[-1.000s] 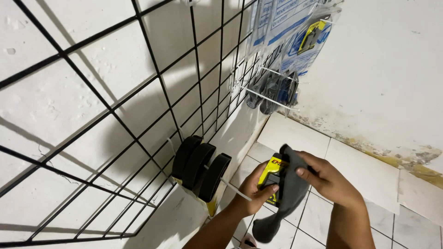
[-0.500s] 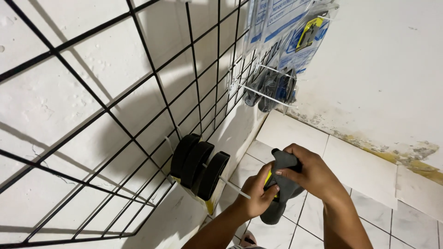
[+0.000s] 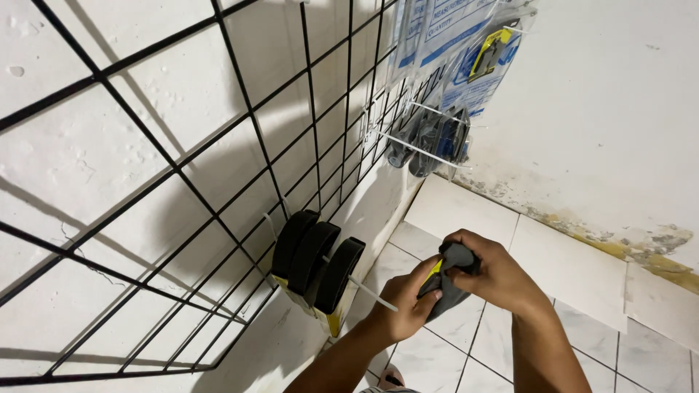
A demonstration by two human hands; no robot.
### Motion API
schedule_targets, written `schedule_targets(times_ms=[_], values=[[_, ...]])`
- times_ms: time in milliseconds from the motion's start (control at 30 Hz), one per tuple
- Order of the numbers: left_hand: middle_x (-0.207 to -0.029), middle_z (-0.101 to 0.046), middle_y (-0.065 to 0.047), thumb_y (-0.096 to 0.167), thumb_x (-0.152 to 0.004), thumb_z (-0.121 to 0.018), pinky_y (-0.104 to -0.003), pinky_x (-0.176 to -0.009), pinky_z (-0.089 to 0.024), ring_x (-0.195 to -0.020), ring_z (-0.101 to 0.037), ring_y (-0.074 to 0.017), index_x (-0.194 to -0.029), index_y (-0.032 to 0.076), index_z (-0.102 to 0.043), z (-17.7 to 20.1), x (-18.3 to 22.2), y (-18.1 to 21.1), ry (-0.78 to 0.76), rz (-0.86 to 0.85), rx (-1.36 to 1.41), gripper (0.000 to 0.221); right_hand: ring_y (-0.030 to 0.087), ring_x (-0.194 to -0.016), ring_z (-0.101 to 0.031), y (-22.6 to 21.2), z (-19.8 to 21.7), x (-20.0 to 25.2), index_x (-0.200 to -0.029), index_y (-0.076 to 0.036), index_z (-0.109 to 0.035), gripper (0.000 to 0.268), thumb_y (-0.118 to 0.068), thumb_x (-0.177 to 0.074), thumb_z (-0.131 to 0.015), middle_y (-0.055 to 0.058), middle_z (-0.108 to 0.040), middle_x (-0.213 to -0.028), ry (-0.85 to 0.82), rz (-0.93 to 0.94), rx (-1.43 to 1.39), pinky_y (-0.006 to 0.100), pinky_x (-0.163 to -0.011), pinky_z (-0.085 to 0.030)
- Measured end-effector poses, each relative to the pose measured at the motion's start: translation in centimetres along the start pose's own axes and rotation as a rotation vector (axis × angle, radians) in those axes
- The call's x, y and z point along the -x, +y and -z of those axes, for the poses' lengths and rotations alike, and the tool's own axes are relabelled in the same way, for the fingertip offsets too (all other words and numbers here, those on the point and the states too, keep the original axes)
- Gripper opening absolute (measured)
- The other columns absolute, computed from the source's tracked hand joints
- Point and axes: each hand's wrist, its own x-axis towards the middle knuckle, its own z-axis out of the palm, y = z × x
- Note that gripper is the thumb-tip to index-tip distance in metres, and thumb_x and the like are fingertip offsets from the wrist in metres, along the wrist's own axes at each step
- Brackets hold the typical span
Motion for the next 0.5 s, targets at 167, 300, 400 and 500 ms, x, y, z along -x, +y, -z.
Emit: schedule_targets(times_ms=[167,300,400,500], values=[[-0.105,-0.071,-0.026,-0.002,-0.090,-0.055,-0.046,-0.064,-0.053,-0.076,-0.070,-0.0370,-0.149,-0.001,-0.037,-0.2,-0.2,-0.4,0.004,-0.023,-0.014,0.062,0.017,-0.060,-0.060,0.0,-0.3,-0.2,-0.098,-0.007,-0.073,0.038,0.001,-0.062,-0.080,0.005,-0.071,-0.069,0.042,-0.016,0.002,0.029,-0.055,-0.047],[-0.093,-0.070,-0.021,0.000,-0.092,-0.056,-0.043,-0.057,-0.049,-0.065,-0.065,-0.0319,-0.148,0.001,-0.039,0.0,-0.5,-0.4,-0.017,0.052,-0.020,0.059,0.017,-0.062,-0.062,0.1,0.1,-0.4,-0.105,-0.008,-0.074,0.046,0.007,-0.061,-0.076,0.005,-0.074,-0.072,0.030,-0.021,0.015,0.029,-0.058,-0.048],[-0.098,-0.069,-0.019,0.001,-0.093,-0.057,-0.039,-0.062,-0.050,-0.070,-0.064,-0.0273,-0.147,-0.001,-0.040,0.4,-0.8,-0.1,-0.024,0.055,0.115,0.057,0.017,-0.062,-0.062,2.7,1.0,-0.8,-0.108,-0.004,-0.077,0.050,0.013,-0.061,-0.070,0.006,-0.075,-0.075,0.031,-0.010,-0.065,0.028,-0.058,-0.049],[-0.112,-0.068,-0.021,-0.002,-0.093,-0.058,-0.037,-0.075,-0.054,-0.086,-0.066,-0.0259,-0.147,-0.004,-0.040,0.3,-0.9,-1.2,0.000,0.029,0.263,0.057,0.017,-0.060,-0.061,3.6,1.4,-0.8,-0.112,-0.001,-0.078,0.050,0.017,-0.066,-0.069,0.009,-0.076,-0.075,0.061,-0.016,-0.150,0.026,-0.056,-0.048]])
